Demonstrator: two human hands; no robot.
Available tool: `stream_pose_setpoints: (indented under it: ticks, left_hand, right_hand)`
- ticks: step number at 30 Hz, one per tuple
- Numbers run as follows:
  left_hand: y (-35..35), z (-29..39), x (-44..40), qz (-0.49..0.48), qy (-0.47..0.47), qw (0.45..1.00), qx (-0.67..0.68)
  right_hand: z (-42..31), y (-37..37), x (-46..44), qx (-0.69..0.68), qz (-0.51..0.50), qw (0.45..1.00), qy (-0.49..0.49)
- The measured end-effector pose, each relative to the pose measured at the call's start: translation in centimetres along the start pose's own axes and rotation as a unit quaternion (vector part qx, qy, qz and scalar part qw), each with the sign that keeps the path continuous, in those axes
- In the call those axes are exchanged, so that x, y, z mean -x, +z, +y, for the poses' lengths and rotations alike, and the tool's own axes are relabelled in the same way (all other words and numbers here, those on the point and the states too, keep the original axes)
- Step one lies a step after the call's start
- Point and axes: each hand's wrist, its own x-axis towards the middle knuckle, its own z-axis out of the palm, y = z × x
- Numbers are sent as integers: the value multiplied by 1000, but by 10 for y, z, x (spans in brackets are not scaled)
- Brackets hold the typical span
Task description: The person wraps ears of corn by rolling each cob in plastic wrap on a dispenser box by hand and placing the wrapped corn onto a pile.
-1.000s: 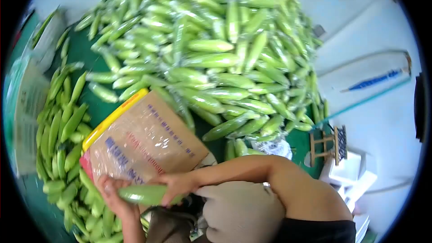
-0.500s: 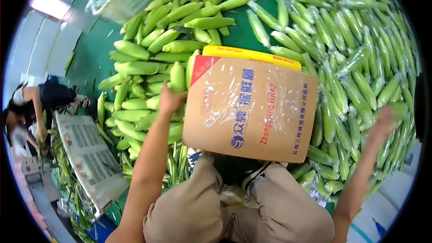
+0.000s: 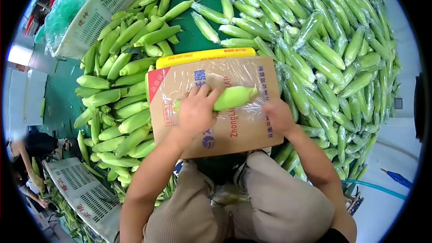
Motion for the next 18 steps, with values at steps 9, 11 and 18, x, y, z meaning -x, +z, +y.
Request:
stream_pose_setpoints:
  ticks: [9, 11, 18]
  left_hand:
    - [-8, -12, -8, -8, 46, 999, -5]
    - [-7, -21, -4, 13, 71, 997, 41]
    - [-14, -61, 98, 37, -195, 980, -3]
  right_hand:
    - [-65, 29, -99, 91, 24, 995, 46]
    - [-73, 35, -109, 182, -39, 982, -5]
    - [-51, 47, -111, 181, -62, 982, -3]
